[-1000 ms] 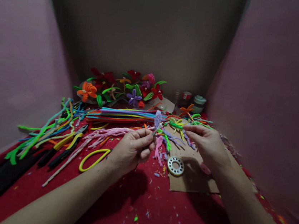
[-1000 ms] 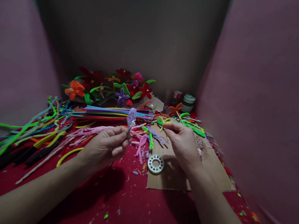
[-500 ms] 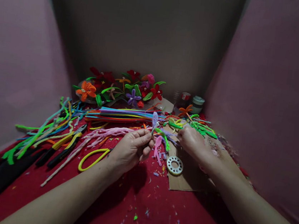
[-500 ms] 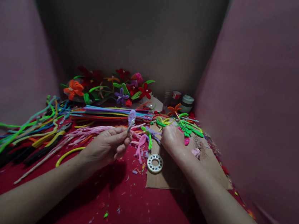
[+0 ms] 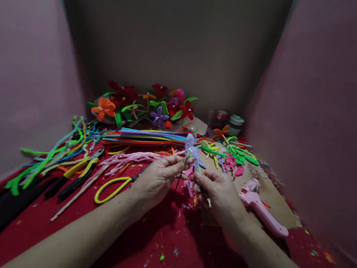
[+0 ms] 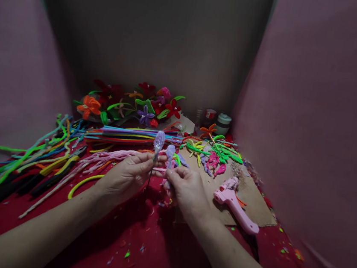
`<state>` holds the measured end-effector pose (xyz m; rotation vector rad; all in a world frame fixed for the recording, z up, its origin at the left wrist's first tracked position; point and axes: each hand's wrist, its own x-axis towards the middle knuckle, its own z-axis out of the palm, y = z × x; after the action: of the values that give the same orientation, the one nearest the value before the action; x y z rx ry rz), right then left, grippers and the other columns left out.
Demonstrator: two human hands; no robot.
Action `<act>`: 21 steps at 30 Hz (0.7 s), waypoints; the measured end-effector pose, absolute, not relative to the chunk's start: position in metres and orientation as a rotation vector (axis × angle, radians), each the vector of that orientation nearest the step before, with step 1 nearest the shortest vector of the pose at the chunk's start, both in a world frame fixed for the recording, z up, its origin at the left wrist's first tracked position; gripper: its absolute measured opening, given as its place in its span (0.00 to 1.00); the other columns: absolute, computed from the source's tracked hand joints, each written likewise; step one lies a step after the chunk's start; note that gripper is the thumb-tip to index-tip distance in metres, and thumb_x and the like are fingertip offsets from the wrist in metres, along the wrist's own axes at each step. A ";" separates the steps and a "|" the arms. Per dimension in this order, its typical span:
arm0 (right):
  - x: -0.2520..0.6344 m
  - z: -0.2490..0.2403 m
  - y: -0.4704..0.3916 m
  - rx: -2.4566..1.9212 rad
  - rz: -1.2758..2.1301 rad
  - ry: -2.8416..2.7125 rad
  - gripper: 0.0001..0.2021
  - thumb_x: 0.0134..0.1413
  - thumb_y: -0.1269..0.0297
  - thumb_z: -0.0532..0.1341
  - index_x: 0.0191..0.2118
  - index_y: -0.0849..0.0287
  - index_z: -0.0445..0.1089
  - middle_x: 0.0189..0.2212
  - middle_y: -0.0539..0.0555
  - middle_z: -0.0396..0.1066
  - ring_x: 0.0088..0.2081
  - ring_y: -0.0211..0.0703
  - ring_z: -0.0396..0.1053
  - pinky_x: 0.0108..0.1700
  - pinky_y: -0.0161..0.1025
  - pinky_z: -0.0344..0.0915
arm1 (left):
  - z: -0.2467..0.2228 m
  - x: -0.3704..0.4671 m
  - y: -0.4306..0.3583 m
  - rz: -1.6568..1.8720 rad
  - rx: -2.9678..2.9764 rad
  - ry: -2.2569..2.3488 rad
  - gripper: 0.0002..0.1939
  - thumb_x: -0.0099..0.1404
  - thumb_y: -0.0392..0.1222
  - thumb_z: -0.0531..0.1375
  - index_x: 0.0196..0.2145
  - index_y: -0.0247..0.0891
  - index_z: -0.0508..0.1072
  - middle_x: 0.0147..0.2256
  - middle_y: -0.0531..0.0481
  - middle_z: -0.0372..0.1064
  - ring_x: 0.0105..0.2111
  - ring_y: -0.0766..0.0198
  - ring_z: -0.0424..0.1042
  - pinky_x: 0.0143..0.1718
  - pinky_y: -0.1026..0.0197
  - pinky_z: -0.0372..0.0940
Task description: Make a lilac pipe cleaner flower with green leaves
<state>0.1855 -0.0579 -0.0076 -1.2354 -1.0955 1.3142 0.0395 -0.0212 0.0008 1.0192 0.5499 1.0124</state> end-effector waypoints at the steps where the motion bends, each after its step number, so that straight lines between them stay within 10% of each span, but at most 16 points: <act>1: 0.182 -0.008 -0.061 -1.249 1.276 -1.143 0.16 0.46 0.52 0.61 0.20 0.61 0.65 0.12 0.45 0.59 0.12 0.29 0.50 0.15 0.30 0.44 | 0.001 0.040 -0.022 1.004 1.022 0.558 0.08 0.55 0.40 0.64 0.30 0.31 0.74 0.31 0.47 0.69 0.31 0.66 0.67 0.35 0.65 0.61; 10: 0.162 -0.011 -0.079 -1.211 0.649 -1.536 0.12 0.53 0.64 0.55 0.21 0.60 0.63 0.18 0.48 0.61 0.22 0.34 0.56 0.27 0.34 0.54 | 0.004 0.040 -0.028 1.021 1.006 0.585 0.07 0.55 0.37 0.64 0.25 0.30 0.73 0.23 0.51 0.66 0.24 0.71 0.62 0.28 0.68 0.57; 21: 0.166 -0.008 -0.076 -1.189 1.001 -1.270 0.15 0.53 0.56 0.57 0.21 0.60 0.62 0.16 0.45 0.58 0.18 0.31 0.51 0.20 0.32 0.48 | 0.005 0.039 -0.030 0.943 1.058 0.549 0.07 0.56 0.38 0.63 0.27 0.30 0.74 0.27 0.48 0.68 0.28 0.68 0.65 0.32 0.66 0.60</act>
<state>0.1659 -0.0756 -0.0084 -1.1893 -1.2699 1.0009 0.0390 -0.0303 0.0055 1.0580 0.5492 0.9433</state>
